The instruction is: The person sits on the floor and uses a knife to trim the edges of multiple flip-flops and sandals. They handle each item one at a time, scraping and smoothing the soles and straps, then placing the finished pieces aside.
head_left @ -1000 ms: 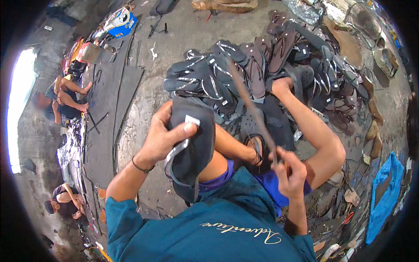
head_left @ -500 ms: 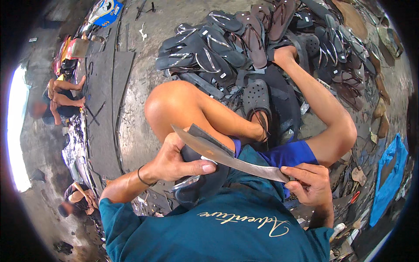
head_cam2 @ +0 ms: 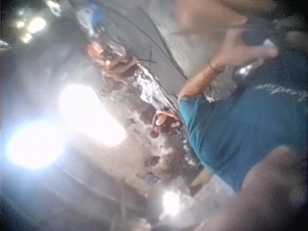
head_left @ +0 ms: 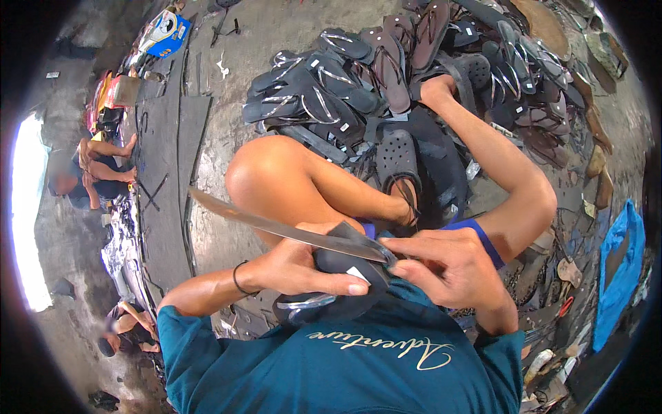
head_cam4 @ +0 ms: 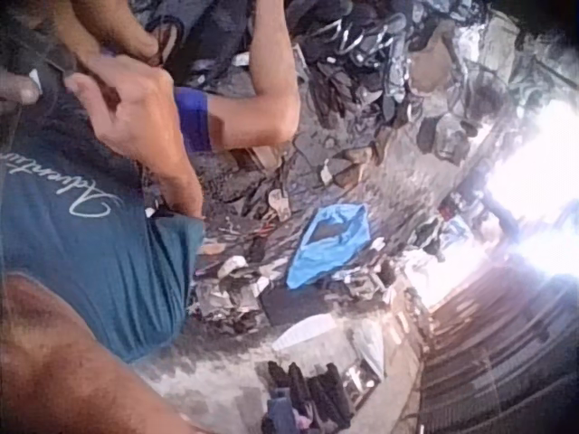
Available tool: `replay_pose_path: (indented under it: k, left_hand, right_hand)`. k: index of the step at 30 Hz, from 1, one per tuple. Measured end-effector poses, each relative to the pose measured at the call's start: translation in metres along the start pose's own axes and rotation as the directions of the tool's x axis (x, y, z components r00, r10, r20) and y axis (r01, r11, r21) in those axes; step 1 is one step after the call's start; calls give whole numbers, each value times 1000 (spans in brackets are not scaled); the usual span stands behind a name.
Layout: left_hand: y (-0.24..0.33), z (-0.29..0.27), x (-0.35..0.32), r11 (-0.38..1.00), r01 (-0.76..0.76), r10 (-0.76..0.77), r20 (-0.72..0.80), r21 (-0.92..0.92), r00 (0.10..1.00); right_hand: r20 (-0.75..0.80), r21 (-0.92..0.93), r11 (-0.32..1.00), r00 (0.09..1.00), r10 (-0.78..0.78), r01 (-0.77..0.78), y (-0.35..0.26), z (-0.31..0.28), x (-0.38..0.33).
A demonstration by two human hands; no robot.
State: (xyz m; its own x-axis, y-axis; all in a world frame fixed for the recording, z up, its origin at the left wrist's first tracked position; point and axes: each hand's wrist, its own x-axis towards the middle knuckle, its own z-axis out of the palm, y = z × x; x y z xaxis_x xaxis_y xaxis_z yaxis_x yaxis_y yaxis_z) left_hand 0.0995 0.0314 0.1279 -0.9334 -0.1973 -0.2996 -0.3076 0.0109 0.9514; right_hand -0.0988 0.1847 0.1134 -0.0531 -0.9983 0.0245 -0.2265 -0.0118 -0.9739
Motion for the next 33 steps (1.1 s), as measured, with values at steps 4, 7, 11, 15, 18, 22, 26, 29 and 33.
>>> replay_pose_path:
  k: [4,7,11,15,18,22,26,29,33]
  left_hand:
    - [32,-8,11,993,113,-112,38,-33,993]
    - [80,-44,30,881,-6,12,-10,473,1000]
    - [94,-49,-15,802,-148,283,-151,579,947]
    - [-9,22,-28,970,117,-91,129,-215,987]
    - [-51,43,16,444,-446,-174,-563,-777,808]
    - [-28,34,69,242,-601,-213,-646,-762,733]
    - [-25,27,84,308,-601,-269,-674,-737,688]
    - [-22,26,79,348,-575,-288,-668,-740,686]
    - [-35,32,67,422,-525,-307,-661,-739,684]
  right_hand:
    - [33,317,947,998,48,-56,10,5,20]
    - [-25,633,772,998,-56,59,22,11,29]
    - [-320,673,700,947,-17,240,43,31,39]
    - [-305,694,681,952,-16,233,61,42,28]
    - [-323,581,782,946,-33,226,62,39,19]
    - [-312,612,768,950,15,190,58,31,16]
    - [-552,259,966,824,128,24,68,48,-10]
    - [-529,-37,993,845,76,-112,74,50,-68]
    - [-559,-173,974,829,23,-144,54,39,-77]
